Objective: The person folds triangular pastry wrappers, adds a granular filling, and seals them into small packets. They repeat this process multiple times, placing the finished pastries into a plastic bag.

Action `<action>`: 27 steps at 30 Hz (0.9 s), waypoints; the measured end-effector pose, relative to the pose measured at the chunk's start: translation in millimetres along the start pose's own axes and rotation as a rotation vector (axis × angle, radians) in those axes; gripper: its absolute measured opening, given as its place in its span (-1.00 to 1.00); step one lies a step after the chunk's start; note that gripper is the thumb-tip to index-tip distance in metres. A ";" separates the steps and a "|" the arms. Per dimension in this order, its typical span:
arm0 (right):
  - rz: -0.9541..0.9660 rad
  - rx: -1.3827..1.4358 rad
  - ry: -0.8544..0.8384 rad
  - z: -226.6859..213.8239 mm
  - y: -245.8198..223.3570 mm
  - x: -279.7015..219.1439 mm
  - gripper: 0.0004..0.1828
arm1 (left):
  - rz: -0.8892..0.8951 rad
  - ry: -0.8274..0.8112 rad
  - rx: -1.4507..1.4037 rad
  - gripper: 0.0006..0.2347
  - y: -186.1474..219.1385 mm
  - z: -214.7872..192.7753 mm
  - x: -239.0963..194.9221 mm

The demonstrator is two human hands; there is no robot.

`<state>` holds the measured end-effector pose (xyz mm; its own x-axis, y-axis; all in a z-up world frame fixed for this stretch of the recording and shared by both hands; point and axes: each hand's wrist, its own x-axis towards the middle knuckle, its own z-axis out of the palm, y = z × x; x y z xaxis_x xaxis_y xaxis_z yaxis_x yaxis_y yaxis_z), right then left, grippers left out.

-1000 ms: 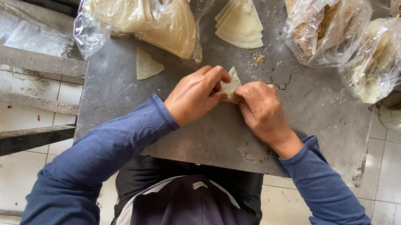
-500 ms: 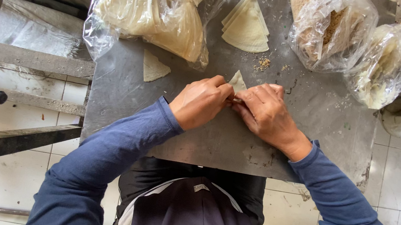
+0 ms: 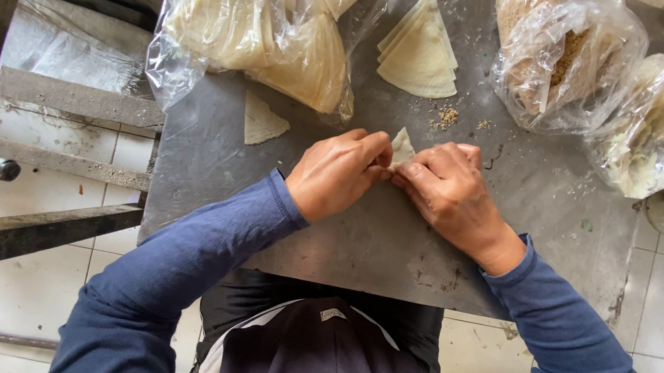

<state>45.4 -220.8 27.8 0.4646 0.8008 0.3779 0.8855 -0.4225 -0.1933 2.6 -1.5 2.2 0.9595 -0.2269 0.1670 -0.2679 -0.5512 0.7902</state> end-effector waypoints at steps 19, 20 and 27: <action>0.032 0.041 0.045 6.1 4.3 1.9 -0.74 | 0.052 0.034 0.203 -0.91 -2.9 12.1 0.4; 0.031 0.022 0.034 6.3 4.2 2.6 -0.76 | 0.054 0.043 0.205 -0.91 -2.6 12.2 0.1; 0.106 -0.020 0.075 10.1 2.9 3.8 -0.79 | 0.169 0.053 0.134 -0.89 -7.4 6.1 3.8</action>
<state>49.7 -214.7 19.6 0.5530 0.7179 0.4229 0.8310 -0.5117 -0.2182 7.6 -3.2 -6.6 0.9021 -0.2847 0.3243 -0.4314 -0.6116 0.6632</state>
